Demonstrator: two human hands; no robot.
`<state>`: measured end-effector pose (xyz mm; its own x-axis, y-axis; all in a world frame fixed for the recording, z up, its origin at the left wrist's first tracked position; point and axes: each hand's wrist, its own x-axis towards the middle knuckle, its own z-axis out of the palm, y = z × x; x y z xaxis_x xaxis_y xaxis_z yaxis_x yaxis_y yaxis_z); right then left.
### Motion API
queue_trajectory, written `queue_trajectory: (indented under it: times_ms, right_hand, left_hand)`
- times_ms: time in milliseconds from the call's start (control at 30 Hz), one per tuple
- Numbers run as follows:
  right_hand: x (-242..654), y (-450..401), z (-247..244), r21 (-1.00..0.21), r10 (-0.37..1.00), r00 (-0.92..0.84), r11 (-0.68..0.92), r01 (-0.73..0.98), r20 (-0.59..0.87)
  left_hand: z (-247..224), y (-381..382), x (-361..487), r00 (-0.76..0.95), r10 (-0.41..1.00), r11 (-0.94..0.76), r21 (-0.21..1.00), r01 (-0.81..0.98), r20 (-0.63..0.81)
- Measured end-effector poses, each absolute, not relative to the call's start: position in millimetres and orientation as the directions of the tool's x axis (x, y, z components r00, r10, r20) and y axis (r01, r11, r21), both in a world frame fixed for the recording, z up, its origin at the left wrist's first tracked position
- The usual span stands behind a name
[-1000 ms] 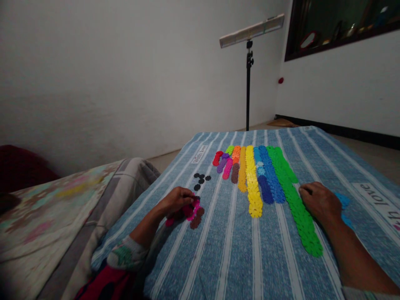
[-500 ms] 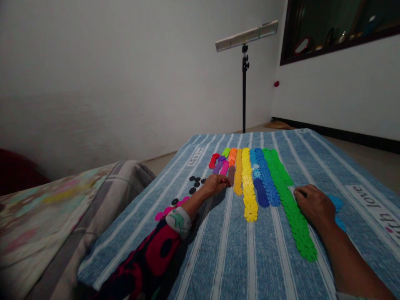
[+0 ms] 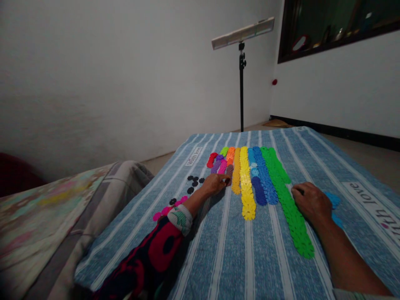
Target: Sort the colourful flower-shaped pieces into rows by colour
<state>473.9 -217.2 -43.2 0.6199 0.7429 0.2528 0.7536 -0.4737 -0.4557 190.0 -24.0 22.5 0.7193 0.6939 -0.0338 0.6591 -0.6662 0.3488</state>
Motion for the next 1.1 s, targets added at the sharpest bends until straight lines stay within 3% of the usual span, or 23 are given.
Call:
queue_trajectory:
  times_ms: [267,400,667,900,1100]
  right_hand:
    - [475,-217,-43,-0.44,0.747,0.616,-0.479,0.76,0.25]
    - [472,-219,-39,-0.417,0.749,0.624,-0.506,0.755,0.222]
    - [471,-222,-35,-0.377,0.75,0.639,-0.549,0.746,0.172]
    - [476,-221,-41,-0.398,0.742,0.64,-0.535,0.745,0.201]
    - [474,-221,-39,-0.402,0.742,0.641,-0.535,0.743,0.195]
  left_hand:
    - [29,-18,147,0.636,0.772,-0.595,0.331,0.732,-0.02]
    - [40,-19,109,0.67,0.733,-0.613,0.315,0.724,-0.114]
    - [58,-51,54,0.661,0.657,-0.514,0.427,0.744,-0.362]
    - [61,-72,58,0.678,0.647,-0.55,0.403,0.731,-0.348]
    - [60,-71,59,0.694,0.63,-0.525,0.468,0.711,-0.348]
